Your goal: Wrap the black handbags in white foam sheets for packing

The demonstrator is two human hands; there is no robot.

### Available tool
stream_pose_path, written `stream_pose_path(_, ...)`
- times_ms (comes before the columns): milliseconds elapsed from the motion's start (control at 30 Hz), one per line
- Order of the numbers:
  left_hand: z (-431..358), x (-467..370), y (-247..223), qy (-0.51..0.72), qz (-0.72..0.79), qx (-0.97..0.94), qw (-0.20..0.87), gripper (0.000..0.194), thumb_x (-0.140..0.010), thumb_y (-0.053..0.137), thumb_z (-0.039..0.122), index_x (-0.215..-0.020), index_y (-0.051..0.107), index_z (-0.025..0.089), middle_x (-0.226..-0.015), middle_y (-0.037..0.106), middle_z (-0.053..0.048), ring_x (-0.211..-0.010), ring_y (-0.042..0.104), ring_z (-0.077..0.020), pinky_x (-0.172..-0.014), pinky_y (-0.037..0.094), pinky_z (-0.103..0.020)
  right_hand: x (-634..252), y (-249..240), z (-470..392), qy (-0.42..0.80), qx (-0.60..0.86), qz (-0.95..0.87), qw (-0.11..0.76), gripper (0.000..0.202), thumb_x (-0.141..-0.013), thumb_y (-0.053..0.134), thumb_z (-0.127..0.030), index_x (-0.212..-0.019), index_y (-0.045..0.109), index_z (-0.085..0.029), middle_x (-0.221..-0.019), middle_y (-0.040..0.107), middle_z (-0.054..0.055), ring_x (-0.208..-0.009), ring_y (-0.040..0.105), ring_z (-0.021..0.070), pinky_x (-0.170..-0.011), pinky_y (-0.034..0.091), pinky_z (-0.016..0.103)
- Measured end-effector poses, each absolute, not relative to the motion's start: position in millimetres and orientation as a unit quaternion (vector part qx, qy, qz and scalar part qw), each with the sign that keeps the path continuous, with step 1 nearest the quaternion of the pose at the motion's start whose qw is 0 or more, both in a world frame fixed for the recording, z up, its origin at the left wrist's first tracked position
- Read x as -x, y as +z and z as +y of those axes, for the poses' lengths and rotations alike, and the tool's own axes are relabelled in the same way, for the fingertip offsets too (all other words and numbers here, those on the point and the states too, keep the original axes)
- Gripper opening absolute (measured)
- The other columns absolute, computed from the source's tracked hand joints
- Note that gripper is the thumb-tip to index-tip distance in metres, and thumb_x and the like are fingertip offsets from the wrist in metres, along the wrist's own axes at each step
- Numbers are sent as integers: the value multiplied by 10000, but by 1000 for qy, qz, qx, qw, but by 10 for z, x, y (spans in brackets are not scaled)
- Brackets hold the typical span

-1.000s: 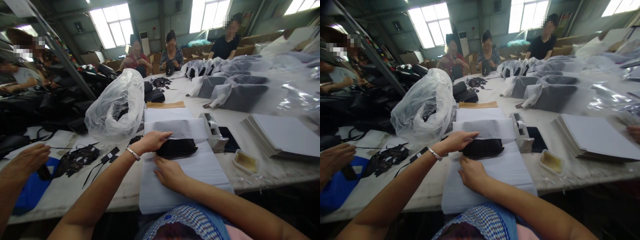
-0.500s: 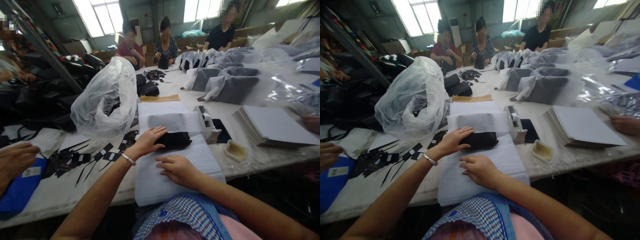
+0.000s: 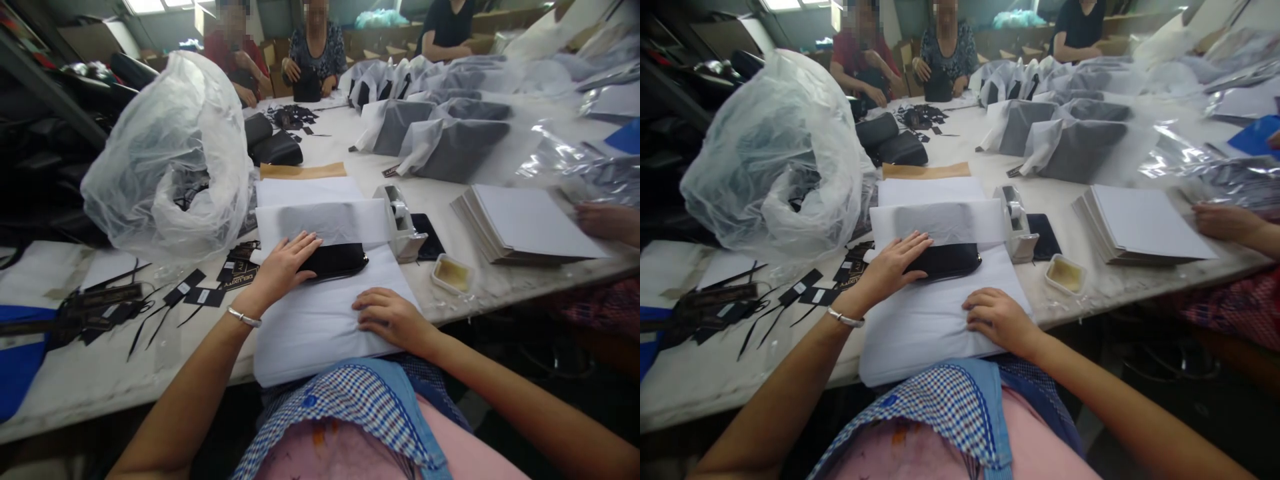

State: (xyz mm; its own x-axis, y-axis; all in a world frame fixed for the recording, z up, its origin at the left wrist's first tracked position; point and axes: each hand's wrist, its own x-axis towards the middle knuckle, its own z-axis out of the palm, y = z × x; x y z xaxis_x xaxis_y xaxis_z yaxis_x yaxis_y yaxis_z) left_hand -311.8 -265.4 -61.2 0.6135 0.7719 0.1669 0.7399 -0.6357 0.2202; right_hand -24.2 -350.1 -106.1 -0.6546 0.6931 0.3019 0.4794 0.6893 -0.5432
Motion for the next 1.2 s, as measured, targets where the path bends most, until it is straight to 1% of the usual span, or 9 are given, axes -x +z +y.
stream_pose_path(100,-2656,3115,-618,129,420,-896,68,642,-918,615,312,-1497,347,239,-1556,393,-112,-1461,310,-262,-1154,312,-490,289,-1049,-3470,206,327,-890,242,77,-903,670,-257,-846,698,-212,-1037,725,50,-1040,639,196,-952,502,370)
stream_pose_path(200,-2653,3116,-636,130,423,-894,69,627,-919,613,314,-1488,362,241,-1557,392,-109,-1459,314,-263,-1154,312,-493,298,-1027,-3492,187,324,-900,223,88,-929,627,-238,-881,692,-205,-1099,718,61,-1077,631,202,-993,482,398)
stream_pose_path(267,-2653,3114,-641,127,426,-893,68,609,-918,614,308,-1477,382,234,-1559,390,-107,-1458,316,-270,-1154,309,-499,277,-1005,-3545,172,312,-912,203,117,-933,626,-282,-995,692,-209,-1217,684,75,-1176,590,230,-1073,420,464)
stream_pose_path(333,-2656,3111,-641,126,426,-893,68,600,-919,613,304,-1472,390,232,-1560,386,-106,-1461,307,-274,-1157,301,-506,241,-993,-3619,165,289,-927,174,309,-912,655,-375,-1176,653,-215,-1336,619,92,-1286,513,268,-1134,334,536)
stream_pose_path(433,-2655,3111,-640,128,424,-894,75,607,-922,606,314,-1480,380,238,-1564,379,-109,-1467,295,-275,-1162,291,-512,190,-1026,-3732,154,264,-940,154,461,-904,660,-421,-1311,586,-218,-1376,588,109,-1336,467,281,-1146,304,568)
stream_pose_path(633,-2637,3128,-657,134,412,-898,80,615,-927,593,343,-1488,366,236,-1567,373,-114,-1470,287,-271,-1161,290,-507,193,-1152,-3820,128,244,-932,237,209,-963,588,-272,-1146,670,-214,-1153,724,73,-1167,621,201,-1066,447,448)
stream_pose_path(900,-2642,3123,-627,125,414,-899,71,594,-923,604,317,-1468,397,208,-1563,384,-103,-1465,300,-266,-1163,300,-492,218,-1104,-3810,166,259,-921,237,168,-961,595,-298,-1070,692,-215,-1129,732,61,-1115,649,203,-1045,466,425)
stream_pose_path(1033,-2646,3118,-613,124,415,-898,73,589,-928,595,323,-1471,394,217,-1561,387,-99,-1459,313,-272,-1161,300,-503,208,-1160,-3820,177,266,-913,255,125,-956,598,-248,-1021,702,-226,-1115,736,40,-1111,650,193,-1041,467,426)
stream_pose_path(1200,-2638,3127,-621,128,409,-900,72,597,-923,607,327,-1470,392,223,-1561,390,-96,-1460,310,-275,-1164,297,-501,257,-1096,-3823,224,307,-878,290,117,-952,598,-236,-948,716,-235,-1048,750,32,-990,693,176,-1011,498,395)
